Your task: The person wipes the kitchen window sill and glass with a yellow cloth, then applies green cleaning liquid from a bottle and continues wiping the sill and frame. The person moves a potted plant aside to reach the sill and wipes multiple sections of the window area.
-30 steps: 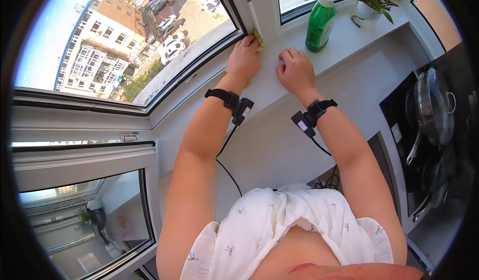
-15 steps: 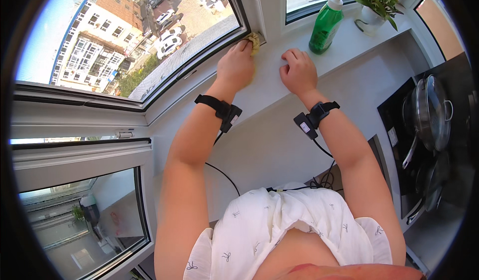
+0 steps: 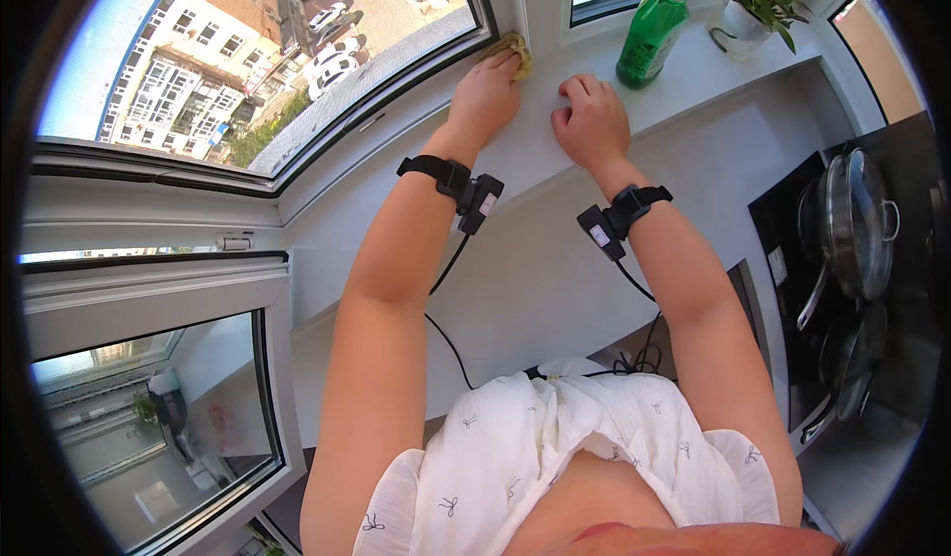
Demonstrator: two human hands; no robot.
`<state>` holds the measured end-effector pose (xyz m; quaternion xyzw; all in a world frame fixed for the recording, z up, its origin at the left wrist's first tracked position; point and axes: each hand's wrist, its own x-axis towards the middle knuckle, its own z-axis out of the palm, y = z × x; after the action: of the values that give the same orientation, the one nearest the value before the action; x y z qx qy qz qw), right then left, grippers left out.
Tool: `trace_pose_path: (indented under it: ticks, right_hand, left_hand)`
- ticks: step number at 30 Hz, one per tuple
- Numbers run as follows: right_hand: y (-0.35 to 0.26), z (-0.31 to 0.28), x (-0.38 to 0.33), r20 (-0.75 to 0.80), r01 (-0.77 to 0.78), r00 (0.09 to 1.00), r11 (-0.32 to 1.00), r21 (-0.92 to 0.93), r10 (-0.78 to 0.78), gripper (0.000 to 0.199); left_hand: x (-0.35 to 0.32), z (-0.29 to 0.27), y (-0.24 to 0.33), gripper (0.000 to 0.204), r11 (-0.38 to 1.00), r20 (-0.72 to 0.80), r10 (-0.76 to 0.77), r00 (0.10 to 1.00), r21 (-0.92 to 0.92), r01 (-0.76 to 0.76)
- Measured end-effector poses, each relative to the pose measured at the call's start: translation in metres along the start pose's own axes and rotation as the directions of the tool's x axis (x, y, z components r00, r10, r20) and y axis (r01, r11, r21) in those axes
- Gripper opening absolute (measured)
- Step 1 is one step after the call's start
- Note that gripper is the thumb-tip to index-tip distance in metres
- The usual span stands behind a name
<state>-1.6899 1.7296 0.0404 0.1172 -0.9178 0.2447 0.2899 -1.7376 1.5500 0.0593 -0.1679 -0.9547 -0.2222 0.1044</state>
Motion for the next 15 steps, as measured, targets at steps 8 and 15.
trace_pose_path:
  ticks: [8,15]
  right_hand:
    - [-0.001,0.003,-0.001,-0.014,-0.001,1.0,1.0,-0.001,0.001,0.013]
    - [0.005,0.003,-0.003,-0.002,0.015,1.0,1.0,0.014,-0.015,0.015]
  left_hand:
    - [0.001,0.016,0.016,0.036,0.948,-0.164,0.055,0.985,0.317,-0.001]
    - [0.006,-0.001,0.008,0.027,0.96,-0.145,0.082,0.986,0.279,-0.039]
